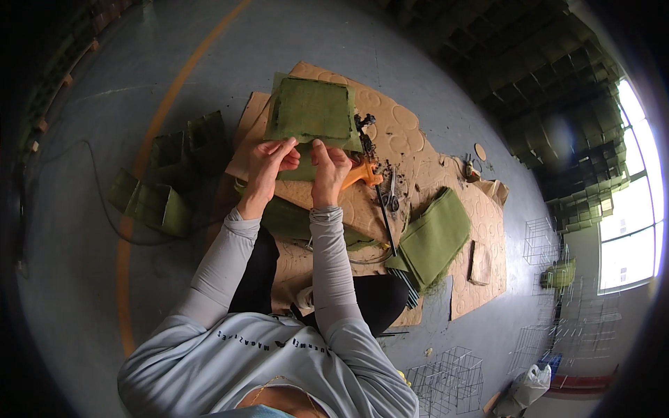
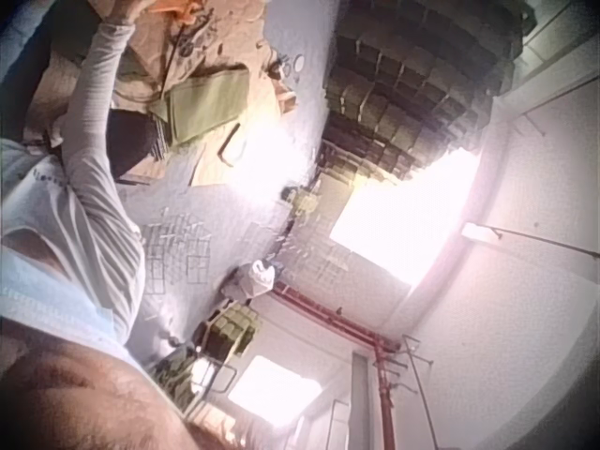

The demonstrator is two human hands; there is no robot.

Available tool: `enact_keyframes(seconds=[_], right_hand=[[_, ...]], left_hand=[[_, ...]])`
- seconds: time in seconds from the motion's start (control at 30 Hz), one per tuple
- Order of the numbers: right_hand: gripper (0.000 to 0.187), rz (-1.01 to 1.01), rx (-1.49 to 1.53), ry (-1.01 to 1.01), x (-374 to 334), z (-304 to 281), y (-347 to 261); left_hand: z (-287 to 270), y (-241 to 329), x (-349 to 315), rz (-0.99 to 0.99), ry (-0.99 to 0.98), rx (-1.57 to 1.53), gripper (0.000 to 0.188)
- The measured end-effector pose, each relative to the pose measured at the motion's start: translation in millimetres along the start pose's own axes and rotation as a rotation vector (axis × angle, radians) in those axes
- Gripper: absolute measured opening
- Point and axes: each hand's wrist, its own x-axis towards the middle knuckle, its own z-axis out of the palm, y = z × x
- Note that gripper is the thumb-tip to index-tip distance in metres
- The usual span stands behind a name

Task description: The person assembles green cardboard boxes by sealing the edges with a hot glue gun and trimming loose material with scissors.

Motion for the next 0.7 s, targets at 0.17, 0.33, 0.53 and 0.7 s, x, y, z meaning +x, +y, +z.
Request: enact_keyframes(seconds=[0.17,0.33,0.53,0.7], right_hand=[[0.021,-0.002,0.002,0.012,-1.8,1.4,-1.5],[0.019,0.049,0.078,-0.026,-10.6,8.2,-2.5],[0.018,0.053,0.052,-0.007,-14.7,25.7,2.3],[0.018,0.022,0.026,-0.001,-11.9,22.5,4.3]], left_hand=[[4.3,-8.2,2.8,0.055,0.026,-0.006,0.024],[5.6,-14.3,5.3,0.121,0.113,-0.011,0.023],[5.7,-15.2,5.5,0.152,0.13,-0.012,0.024],[-3.3,-10.3,1.9,0.106,0.068,0.033,0.023]])
